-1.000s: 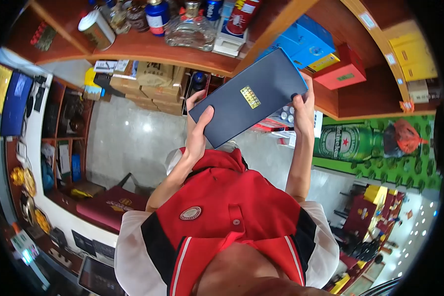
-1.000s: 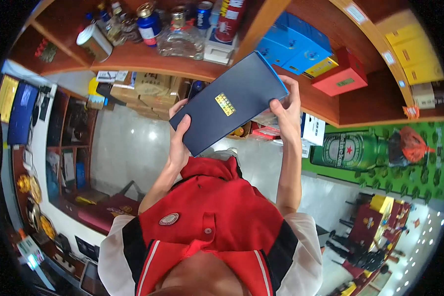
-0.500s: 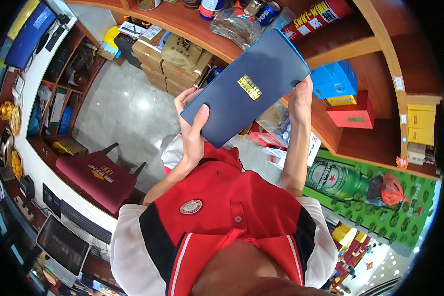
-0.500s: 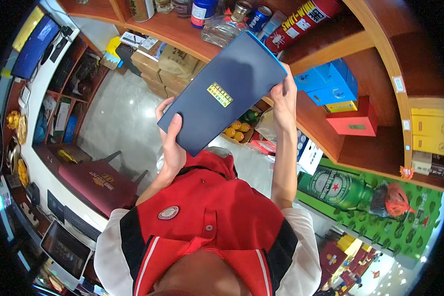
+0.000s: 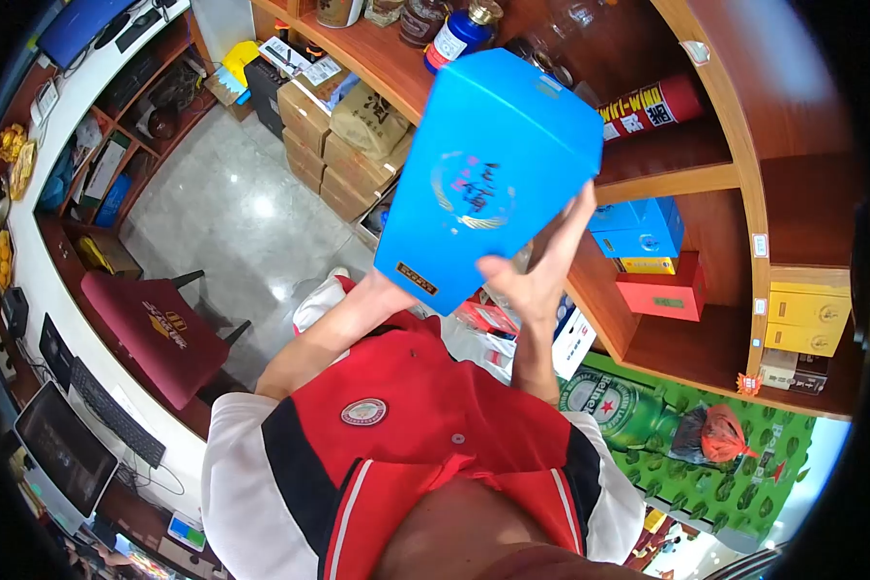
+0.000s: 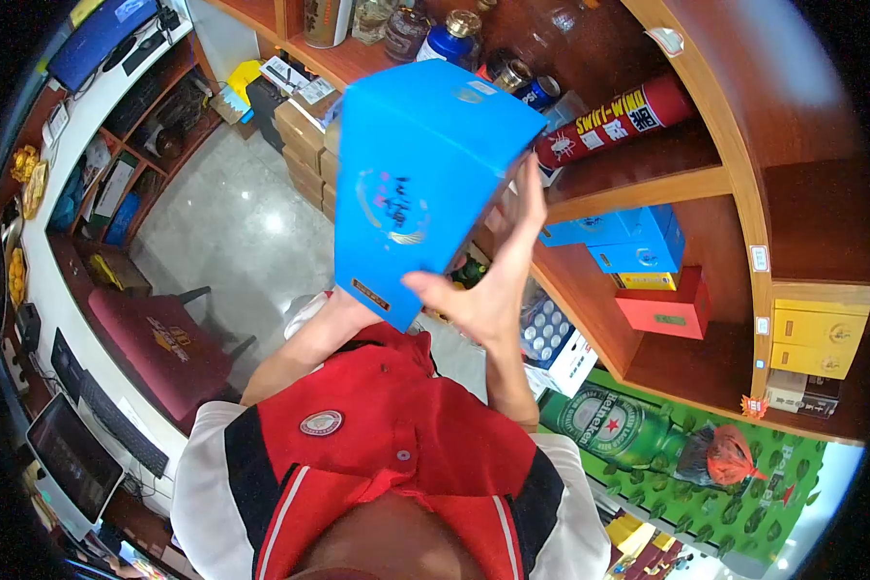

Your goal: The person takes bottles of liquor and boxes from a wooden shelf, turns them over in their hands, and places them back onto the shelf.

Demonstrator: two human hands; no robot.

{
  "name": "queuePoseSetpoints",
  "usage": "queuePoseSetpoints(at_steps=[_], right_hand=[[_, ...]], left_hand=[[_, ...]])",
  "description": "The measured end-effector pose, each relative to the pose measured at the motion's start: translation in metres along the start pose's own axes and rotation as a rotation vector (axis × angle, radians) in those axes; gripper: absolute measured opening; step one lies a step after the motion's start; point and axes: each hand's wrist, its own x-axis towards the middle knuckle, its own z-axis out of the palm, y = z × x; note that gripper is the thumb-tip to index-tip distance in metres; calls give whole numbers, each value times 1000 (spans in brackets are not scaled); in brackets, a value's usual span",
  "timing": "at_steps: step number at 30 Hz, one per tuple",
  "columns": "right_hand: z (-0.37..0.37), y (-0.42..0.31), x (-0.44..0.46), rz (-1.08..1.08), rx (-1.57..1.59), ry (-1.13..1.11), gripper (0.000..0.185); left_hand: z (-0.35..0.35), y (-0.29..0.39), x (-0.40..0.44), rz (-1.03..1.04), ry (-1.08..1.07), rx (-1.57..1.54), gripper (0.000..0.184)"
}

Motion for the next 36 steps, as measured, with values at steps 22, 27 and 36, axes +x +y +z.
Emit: queuePoseSetpoints(at_steps=[22,27,36], right_hand=[[27,-16,9,-276,-575,16,120],[-5,-14,14,-416,-328,128,117],[-123,10,16,-413,253,601,79]], left_hand=[[20,-27,48,-386,-149,-913,56],[20,-21,67,-438,-207,-883,57],[77,85,100,412,-31,-43,74]])
